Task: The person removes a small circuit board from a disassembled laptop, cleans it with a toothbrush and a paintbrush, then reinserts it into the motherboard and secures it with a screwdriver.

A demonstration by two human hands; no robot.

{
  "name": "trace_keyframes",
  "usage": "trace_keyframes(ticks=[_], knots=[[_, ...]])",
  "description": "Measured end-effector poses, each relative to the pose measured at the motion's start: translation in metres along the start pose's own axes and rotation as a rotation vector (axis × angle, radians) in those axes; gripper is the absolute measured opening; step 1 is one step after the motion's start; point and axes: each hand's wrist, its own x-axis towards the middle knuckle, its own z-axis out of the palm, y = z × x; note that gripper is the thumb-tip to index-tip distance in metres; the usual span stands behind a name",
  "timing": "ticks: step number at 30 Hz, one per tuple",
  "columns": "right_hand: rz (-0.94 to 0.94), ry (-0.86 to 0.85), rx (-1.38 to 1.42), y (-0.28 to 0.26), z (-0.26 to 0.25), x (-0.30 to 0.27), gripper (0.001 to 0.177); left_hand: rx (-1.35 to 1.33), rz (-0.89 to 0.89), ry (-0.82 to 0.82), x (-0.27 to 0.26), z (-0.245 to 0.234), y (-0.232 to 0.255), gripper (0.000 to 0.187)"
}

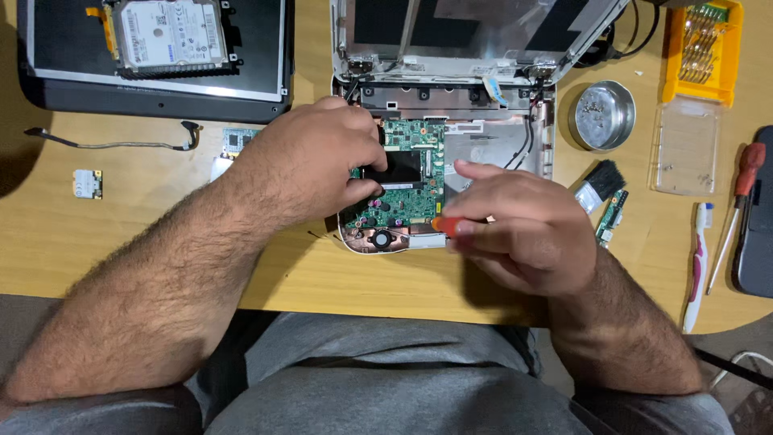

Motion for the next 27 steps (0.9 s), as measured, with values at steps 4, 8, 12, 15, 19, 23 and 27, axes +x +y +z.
trace_keyframes(ticks=[4, 8, 12, 15, 19, 23, 27], knots=[[-0.032, 0.028, -0.14, 0.001, 0.0, -0.003, 0.034, -0.028, -0.008, -0.007, 0.001, -0.001, 0.0, 0.028], [-0.047, -0.01, -0.048, 0.004, -0.001, -0.004, 0.03, -0.003, -0.005, -0.007, 0.001, 0.0, 0.0, 0.031], [0.034, 0.006, 0.024, -0.004, -0.004, -0.007, 0.026, -0.014, 0.012, 0.017, 0.0, 0.002, -0.002, 0.03], [0.079, 0.007, -0.045, -0.008, -0.004, -0.006, 0.031, 0.012, 0.018, 0.01, -0.001, 0.003, -0.003, 0.032], [0.101, 0.014, -0.023, -0.01, -0.005, -0.003, 0.032, -0.016, -0.004, 0.0, 0.0, 0.0, -0.001, 0.031], [0.112, -0.03, -0.062, -0.014, -0.004, 0.0, 0.025, -0.016, -0.015, -0.012, 0.0, -0.001, 0.0, 0.031], [0.154, 0.026, -0.042, -0.014, 0.001, -0.008, 0.03, -0.007, 0.002, -0.01, 0.0, -0.001, 0.001, 0.03]])
